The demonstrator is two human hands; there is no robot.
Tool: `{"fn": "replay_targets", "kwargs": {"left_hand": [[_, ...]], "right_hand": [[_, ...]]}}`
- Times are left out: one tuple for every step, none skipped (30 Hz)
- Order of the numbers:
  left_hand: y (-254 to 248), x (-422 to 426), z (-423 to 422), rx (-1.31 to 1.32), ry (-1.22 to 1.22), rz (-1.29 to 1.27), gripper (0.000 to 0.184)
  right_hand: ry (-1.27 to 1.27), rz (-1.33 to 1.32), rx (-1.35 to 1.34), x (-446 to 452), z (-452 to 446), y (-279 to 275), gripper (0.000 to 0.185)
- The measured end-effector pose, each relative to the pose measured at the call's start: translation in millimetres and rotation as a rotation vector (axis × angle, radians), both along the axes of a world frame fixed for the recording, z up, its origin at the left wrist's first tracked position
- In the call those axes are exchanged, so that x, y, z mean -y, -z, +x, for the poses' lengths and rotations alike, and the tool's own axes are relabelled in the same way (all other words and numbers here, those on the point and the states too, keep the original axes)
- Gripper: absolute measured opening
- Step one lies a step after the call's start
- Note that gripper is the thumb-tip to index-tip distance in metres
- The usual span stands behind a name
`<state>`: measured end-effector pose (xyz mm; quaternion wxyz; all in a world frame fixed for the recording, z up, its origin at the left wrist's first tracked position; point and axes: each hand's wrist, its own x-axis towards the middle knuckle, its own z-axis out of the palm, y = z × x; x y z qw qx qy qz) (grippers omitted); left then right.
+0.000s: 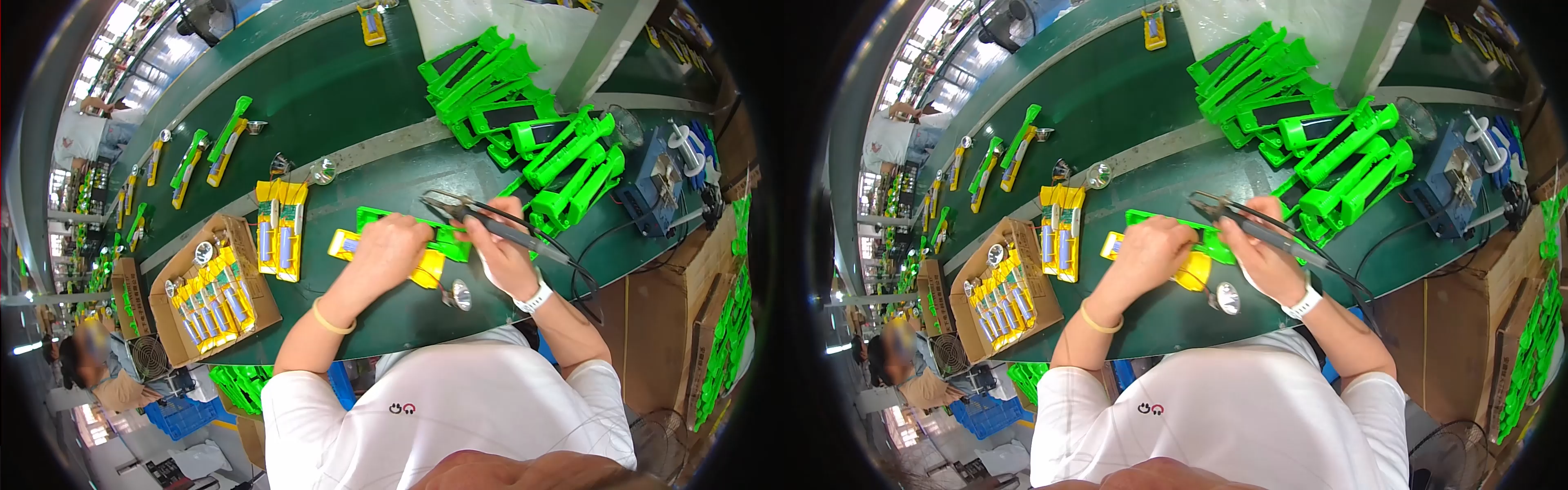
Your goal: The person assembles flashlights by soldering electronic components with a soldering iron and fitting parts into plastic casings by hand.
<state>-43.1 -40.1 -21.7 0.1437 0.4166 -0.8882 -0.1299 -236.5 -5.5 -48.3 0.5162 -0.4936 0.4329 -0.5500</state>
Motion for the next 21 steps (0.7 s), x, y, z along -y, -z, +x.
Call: {"fn": "replay_targets", "kwargs": {"left_hand": [[1, -4, -5, 0.02, 0.008, -0.006, 0.004], [3, -8, -10, -0.02, 0.013, -0.015, 0.003], [4, -11, -14, -0.059, 0.02, -0.022, 0.003], [3, -13, -16, -0.043, 0.018, 0.009, 0.005], [-1, -14, -15, -0.053, -0.001, 0.024, 0.007], [-4, -15, -16, -0.069, -0.008, 0.041, 0.008], [-6, -15, -17, -0.088, -0.008, 0.06, 0.01], [-8, -13, -13, -0.192, -0.009, 0.002, 0.01], [-17, -14, -11, -0.278, -0.1, 0.146, 0.009], [-31, -17, -8, -0.358, -0.194, 0.293, 0.008], [-39, -20, -3, -0.433, -0.292, 0.442, 0.008], [-37, -23, 5, -0.63, -0.341, 0.64, 0.011], [-35, -25, 12, -0.825, -0.394, 0.838, 0.015], [-38, -26, 19, -0.972, -0.379, 1.014, 0.023], [-37, -30, 17, -1.109, -0.375, 1.023, 0.023], [-34, -34, 13, -1.246, -0.372, 1.027, 0.024], [-31, -36, 12, -1.385, -0.368, 1.026, 0.024], [-28, -37, 14, -1.43, -0.412, 1.035, 0.02], [-22, -36, 20, -1.334, -0.436, 0.998, 0.018], [-14, -34, 32, -1.237, -0.459, 0.959, 0.015], [-14, -32, 36, -1.141, -0.48, 0.918, 0.013]], "right_hand": [[0.021, 0.027, 0.086, -5, -3, -1, 0.025], [0.025, 0.044, 0.158, -9, -8, -2, 0.026], [0.054, 0.063, 0.157, -13, -10, -5, 0.025], [0.061, 0.043, 0.159, -13, -11, -4, 0.024], [0.078, 0.026, 0.157, -15, -11, -3, 0.024], [0.066, 0.025, 0.153, -16, -12, -1, 0.024], [0.061, 0.024, 0.146, -16, -12, 0, 0.024], [0.059, 0.022, 0.136, -14, -14, 2, 0.024], [0.025, 0.014, 0.113, -14, -16, 7, 0.027], [0.045, 0.018, 0.105, -13, -16, 8, 0.027], [0.063, 0.021, 0.097, -14, -15, 9, 0.027], [0.072, 0.018, 0.069, -15, -15, 11, 0.027], [0.079, 0.014, 0.041, -15, -16, 12, 0.028], [0.082, 0.008, 0.014, -15, -16, 13, 0.028], [0.104, -0.018, -0.051, -16, -18, 13, 0.028], [0.123, -0.044, -0.115, -18, -19, 14, 0.028], [0.129, -0.052, -0.138, -19, -19, 13, 0.026], [0.134, -0.06, -0.161, -21, -19, 12, 0.025], [0.125, -0.049, -0.143, -21, -18, 9, 0.023], [0.121, -0.029, -0.091, -23, -14, 5, 0.023], [0.117, -0.009, -0.039, -24, -10, 0, 0.023]]}}
